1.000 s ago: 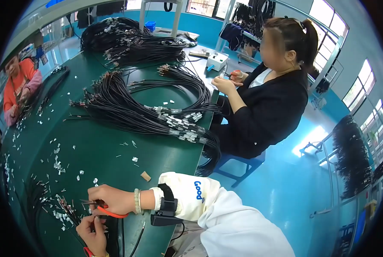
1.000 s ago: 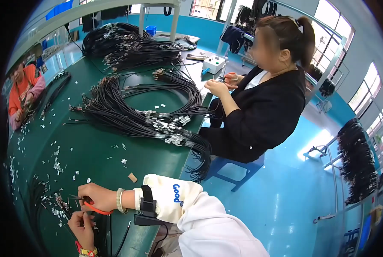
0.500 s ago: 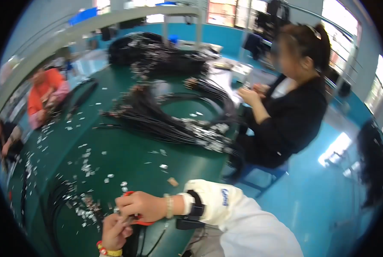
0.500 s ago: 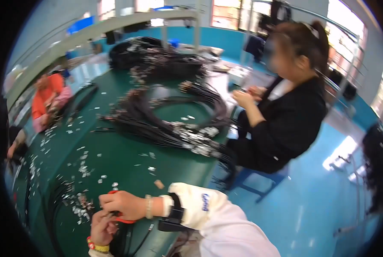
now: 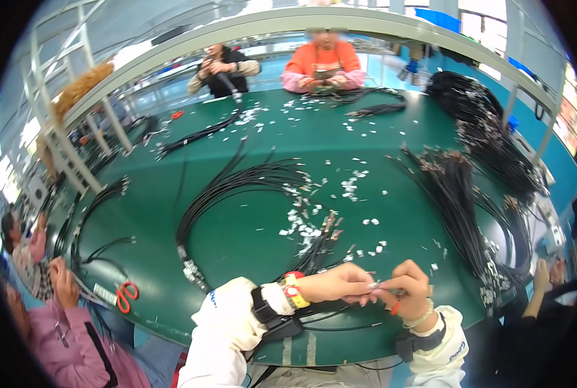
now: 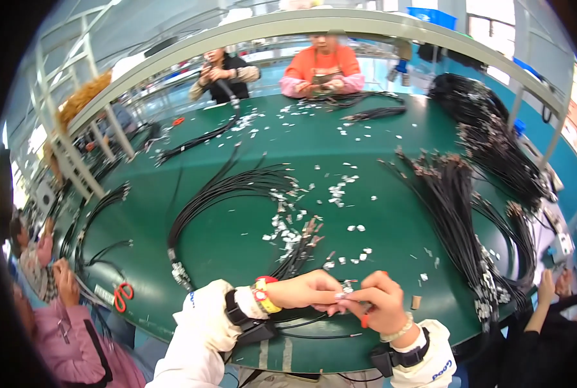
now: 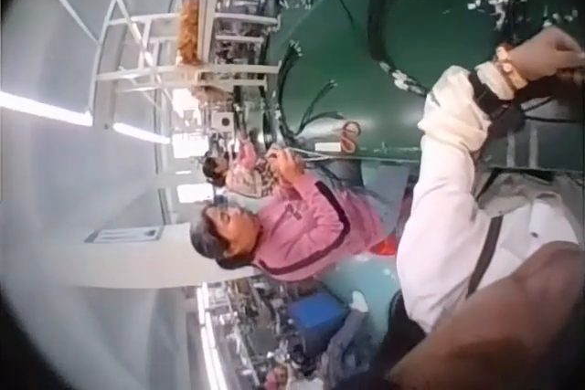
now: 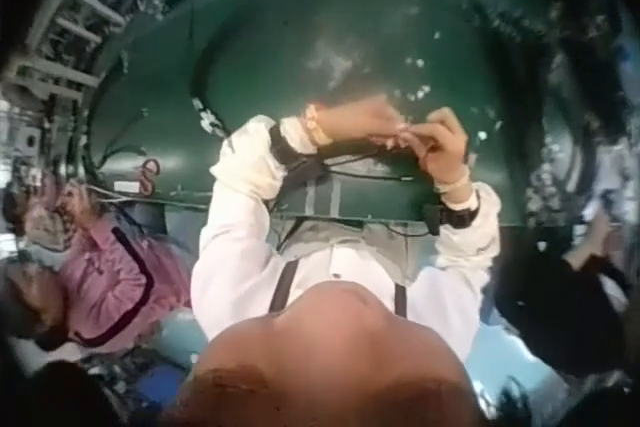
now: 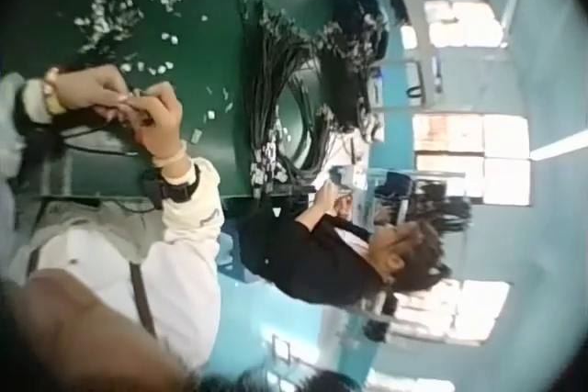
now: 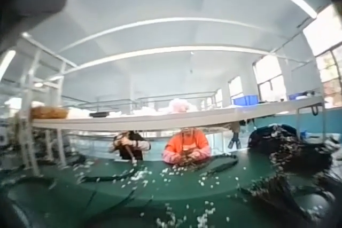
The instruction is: The person wraps tape around the ends of exposed wires by hand and uses shears to trim the excess tape before setting the cables aside.
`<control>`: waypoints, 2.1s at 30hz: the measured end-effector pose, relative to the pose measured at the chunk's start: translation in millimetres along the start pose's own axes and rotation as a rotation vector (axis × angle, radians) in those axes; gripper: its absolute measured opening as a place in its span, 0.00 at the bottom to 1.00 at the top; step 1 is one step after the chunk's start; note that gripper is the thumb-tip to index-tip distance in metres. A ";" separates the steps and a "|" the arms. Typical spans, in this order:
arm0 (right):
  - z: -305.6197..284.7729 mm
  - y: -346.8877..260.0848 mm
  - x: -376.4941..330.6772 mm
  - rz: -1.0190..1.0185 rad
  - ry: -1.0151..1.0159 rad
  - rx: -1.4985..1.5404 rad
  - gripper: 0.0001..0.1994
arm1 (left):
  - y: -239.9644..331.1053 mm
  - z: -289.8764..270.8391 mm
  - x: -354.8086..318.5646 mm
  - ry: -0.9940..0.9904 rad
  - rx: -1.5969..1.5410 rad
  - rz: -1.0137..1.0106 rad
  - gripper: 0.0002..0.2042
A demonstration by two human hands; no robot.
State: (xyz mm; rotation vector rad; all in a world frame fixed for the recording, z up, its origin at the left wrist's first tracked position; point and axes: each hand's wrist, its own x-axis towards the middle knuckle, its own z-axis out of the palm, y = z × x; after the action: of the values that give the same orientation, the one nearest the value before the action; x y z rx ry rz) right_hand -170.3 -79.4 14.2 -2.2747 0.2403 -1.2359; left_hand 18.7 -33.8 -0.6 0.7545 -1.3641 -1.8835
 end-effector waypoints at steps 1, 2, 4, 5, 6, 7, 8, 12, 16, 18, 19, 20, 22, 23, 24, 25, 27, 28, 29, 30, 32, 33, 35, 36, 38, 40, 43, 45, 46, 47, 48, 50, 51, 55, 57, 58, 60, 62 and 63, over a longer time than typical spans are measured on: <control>1.3 -1.2 0.1 0.030 0.043 -0.025 0.09 | 0.2 0.6 -1.4 0.015 0.003 0.008 0.10; 2.5 -0.6 -0.9 0.068 0.095 -0.062 0.08 | 0.6 2.8 -0.9 0.033 0.000 0.010 0.10; 8.4 3.3 -1.9 0.153 0.115 -0.009 0.08 | 3.3 13.2 -2.0 0.265 0.221 0.238 0.09; 11.8 5.1 -2.9 0.243 0.144 0.029 0.07 | 3.6 16.2 -4.4 0.377 0.332 0.348 0.08; 14.9 5.4 -4.4 0.338 0.173 0.065 0.07 | 2.8 17.3 -7.8 0.383 0.328 0.343 0.08; 17.1 5.7 -4.6 0.343 0.178 0.064 0.07 | 3.3 16.1 -8.4 0.458 0.615 0.460 0.08; 19.5 5.0 -4.6 0.349 0.181 0.108 0.06 | 4.8 15.8 -8.8 0.525 0.901 0.575 0.07; 26.3 5.8 -3.5 0.342 0.219 0.176 0.06 | 7.6 13.9 -8.9 0.561 1.150 0.605 0.05; 28.7 2.4 5.8 0.206 0.183 0.098 0.06 | 8.3 16.3 -17.4 0.446 0.539 0.260 0.07; 21.9 1.7 7.2 0.209 0.132 0.052 0.06 | 16.8 18.8 -15.3 0.362 0.103 0.190 0.09; 22.4 3.4 8.1 0.178 0.147 0.037 0.07 | 17.8 17.9 -12.3 0.350 0.082 0.178 0.09; 22.4 4.4 8.1 0.143 0.162 0.024 0.08 | 18.8 17.5 -9.7 0.340 0.046 0.179 0.10; 21.2 5.4 4.5 0.117 0.174 0.013 0.08 | 19.3 17.2 -8.0 0.330 -0.014 0.186 0.10; 21.1 5.3 3.0 0.083 0.176 -0.009 0.09 | 19.2 16.7 -9.2 0.330 -0.021 0.179 0.10; 20.9 5.1 2.2 0.047 0.179 -0.031 0.09 | 19.7 16.1 -10.7 0.342 -0.019 0.164 0.09; 20.7 5.0 2.0 0.008 0.183 -0.053 0.09 | 20.6 15.4 -12.0 0.354 -0.015 0.151 0.08; 20.0 4.7 0.5 -0.010 0.173 -0.060 0.10 | 20.2 15.3 -13.3 0.366 -0.014 0.131 0.06; 19.3 4.2 -0.9 -0.032 0.162 -0.069 0.10 | 19.2 16.2 -13.5 0.386 0.106 0.161 0.06; 18.4 3.9 -2.0 -0.055 0.151 -0.077 0.11 | 18.5 16.9 -13.6 0.405 0.227 0.191 0.05; 17.1 3.9 -2.6 -0.049 0.152 -0.075 0.11 | 18.1 17.3 -13.9 0.422 0.349 0.220 0.05; 14.1 5.0 -3.2 -0.077 0.096 -0.075 0.11 | 26.9 16.2 -14.1 0.434 0.662 0.341 0.04; 13.1 5.3 -3.6 -0.091 0.068 -0.076 0.11 | 33.5 15.7 -13.9 0.438 0.978 0.467 0.05; 12.8 4.7 -2.7 -0.087 0.064 -0.069 0.11 | 40.1 18.3 -12.8 0.427 1.290 0.595 0.05; 13.1 4.2 -2.3 -0.088 0.058 -0.060 0.11 | 41.8 20.2 -12.3 0.424 1.359 0.605 0.06; 13.3 4.5 -2.2 -0.091 0.050 -0.048 0.12 | 43.4 22.8 -13.1 0.425 1.505 0.622 0.06; 12.6 5.9 -3.6 -0.082 0.037 -0.057 0.13 | 36.0 20.1 -12.9 0.386 1.036 0.391 0.06; 11.4 3.4 -1.1 -0.045 0.066 -0.081 0.10 | 24.0 15.3 -13.0 0.270 0.115 -0.054 0.06; 10.7 0.5 1.8 0.023 0.133 -0.116 0.08 | 17.9 12.9 -12.9 0.352 0.077 0.039 0.08; 10.7 0.1 1.8 0.020 0.136 -0.115 0.08 | 17.1 13.3 -13.5 0.393 0.058 0.085 0.08; 10.5 1.0 0.9 0.086 0.162 0.054 0.08 | 16.1 13.4 -13.0 0.391 0.059 0.085 0.08; 10.6 1.3 -0.2 0.151 0.187 0.224 0.08 | 15.0 14.5 -12.6 0.451 0.119 0.146 0.08; 13.7 -3.1 -3.4 0.210 0.213 0.397 0.10 | 14.2 16.5 -13.2 0.572 0.244 0.269 0.07; 16.9 -9.8 -6.8 0.238 0.066 0.516 0.12 | 14.7 16.9 -14.2 0.573 0.249 0.269 0.07; 27.4 -23.8 -11.4 0.430 -0.239 0.683 0.15 | 13.8 20.8 -16.1 0.601 0.645 0.433 0.05; 31.9 -25.0 -10.8 0.511 -0.316 0.709 0.16 | 12.9 20.3 -15.8 0.604 0.720 0.492 0.05; 33.9 -24.9 -10.4 0.537 -0.299 0.732 0.17 | 12.6 20.0 -15.6 0.604 0.757 0.522 0.04; 36.3 -24.3 -10.5 0.591 -0.263 0.775 0.19 | 12.0 19.5 -15.4 0.596 0.775 0.519 0.04; 36.1 -23.7 -10.8 0.610 -0.284 0.784 0.20 | 11.9 19.0 -15.2 0.586 0.806 0.526 0.04; 35.5 -23.5 -10.6 0.627 -0.310 0.790 0.21 | 12.0 19.1 -15.5 0.582 0.806 0.524 0.04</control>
State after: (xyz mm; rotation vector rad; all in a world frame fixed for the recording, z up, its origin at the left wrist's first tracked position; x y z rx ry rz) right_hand -149.4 -42.3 3.5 -1.4898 0.2604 -0.5000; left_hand 15.4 -13.4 17.2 1.0761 -1.6867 -0.5978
